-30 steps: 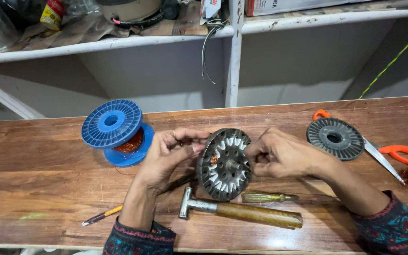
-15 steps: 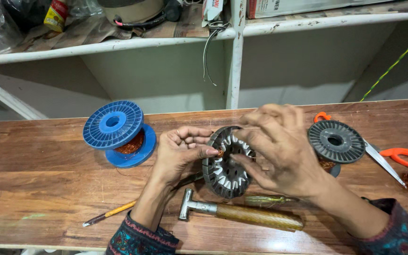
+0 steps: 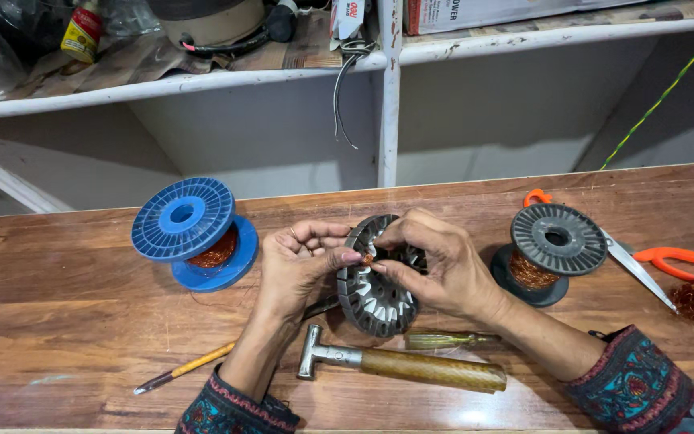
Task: The person winds copper wire by hand into the slots of a motor armature. They repeatedly pull wire from a spool, thread it through slots, and tuck it in place. Tools such as a hammer and screwdriver are present but not used during the clip.
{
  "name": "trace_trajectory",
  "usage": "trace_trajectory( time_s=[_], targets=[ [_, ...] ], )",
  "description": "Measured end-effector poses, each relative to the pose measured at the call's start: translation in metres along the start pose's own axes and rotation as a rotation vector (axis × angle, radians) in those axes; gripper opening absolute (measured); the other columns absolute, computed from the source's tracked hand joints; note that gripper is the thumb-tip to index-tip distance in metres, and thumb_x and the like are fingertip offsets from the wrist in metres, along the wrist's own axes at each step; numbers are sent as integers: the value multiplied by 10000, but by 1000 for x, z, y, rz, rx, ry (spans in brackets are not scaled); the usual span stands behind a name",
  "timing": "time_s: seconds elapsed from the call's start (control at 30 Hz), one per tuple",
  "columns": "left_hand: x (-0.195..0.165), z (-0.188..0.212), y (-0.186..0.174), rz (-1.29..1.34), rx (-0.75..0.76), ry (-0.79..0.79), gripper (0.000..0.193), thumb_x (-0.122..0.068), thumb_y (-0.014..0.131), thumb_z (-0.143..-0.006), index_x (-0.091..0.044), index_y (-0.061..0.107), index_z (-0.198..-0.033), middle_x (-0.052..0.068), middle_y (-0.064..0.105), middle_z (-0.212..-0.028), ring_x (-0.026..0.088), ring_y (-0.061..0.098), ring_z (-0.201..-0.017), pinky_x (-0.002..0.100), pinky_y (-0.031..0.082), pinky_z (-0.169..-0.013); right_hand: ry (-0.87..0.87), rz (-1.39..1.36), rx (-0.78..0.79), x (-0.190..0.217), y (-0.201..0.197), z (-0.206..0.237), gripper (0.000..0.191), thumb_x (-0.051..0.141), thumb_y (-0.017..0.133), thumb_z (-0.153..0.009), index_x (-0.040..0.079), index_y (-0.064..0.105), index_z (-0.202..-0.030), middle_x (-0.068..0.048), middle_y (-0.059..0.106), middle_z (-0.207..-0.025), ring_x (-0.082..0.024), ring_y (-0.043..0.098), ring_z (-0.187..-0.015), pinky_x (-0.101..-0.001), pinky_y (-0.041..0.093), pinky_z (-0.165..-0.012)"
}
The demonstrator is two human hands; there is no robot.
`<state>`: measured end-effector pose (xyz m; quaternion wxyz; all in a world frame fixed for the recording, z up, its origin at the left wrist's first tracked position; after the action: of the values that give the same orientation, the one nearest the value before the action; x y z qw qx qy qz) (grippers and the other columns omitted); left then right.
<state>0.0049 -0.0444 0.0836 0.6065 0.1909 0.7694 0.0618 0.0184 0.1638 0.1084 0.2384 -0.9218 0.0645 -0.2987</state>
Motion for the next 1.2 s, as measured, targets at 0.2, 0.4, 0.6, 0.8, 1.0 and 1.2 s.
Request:
trace_trajectory(
  time_s=[0.2,0.4,0.6,0.8,1.0,1.2],
  targets=[
    [4,8,2,7,-105,-50,300,74,798,-779,123,679,-1051,224,779,-907,212,777,-771,312,651,-703,-14,-5,-28,0,-1,2,267,187,835,-825,49,753,-1038,-68,753,-993,-164,719,-934,-318,590,-830],
    [5,12,6,-5,-153,-73,291,45,795,-791,125,697,-1054,208,784,-906,189,764,-745,288,634,-650,-22,3,-40,1,-1,0,226,158,840,-807,48,771,-992,-64,754,-926,-167,706,-882,-319,577,-798],
    [-3,16,10,-97,-123,-36,292,22,803,-811,118,723,-1075,183,789,-909,146,744,-732,249,617,-638,-64,36,-31,2,1,-2,190,136,845,-798,33,764,-936,-64,733,-886,-174,689,-869,-308,571,-777],
    [-3,7,6,-142,-88,-47,301,-50,776,-855,63,739,-1132,107,788,-912,87,721,-755,218,610,-680,-92,15,-34,-12,9,-9,178,116,847,-799,19,742,-904,-67,722,-885,-177,667,-857,-310,555,-767],
    [2,18,12,-111,-39,-129,241,-107,774,-892,66,759,-1059,91,776,-884,97,694,-716,236,583,-636,-134,-8,-51,-5,3,3,182,95,845,-801,-2,707,-870,-72,688,-868,-186,650,-846,-314,536,-757],
    [30,27,20,-24,-101,-49,240,-123,780,-889,53,771,-1052,73,782,-906,85,695,-753,232,580,-696,-140,-30,-68,1,-7,14,168,99,849,-805,12,713,-848,-68,705,-864,-181,647,-830,-311,530,-724]
  ],
)
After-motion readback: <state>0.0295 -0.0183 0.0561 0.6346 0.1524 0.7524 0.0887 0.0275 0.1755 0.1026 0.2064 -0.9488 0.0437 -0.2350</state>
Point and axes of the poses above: each hand's wrist, its own z-axis away from the middle knuckle, its own y-axis out of the palm, x = y × z, the point moved 4 cm from there along -z, towards the middle knuckle
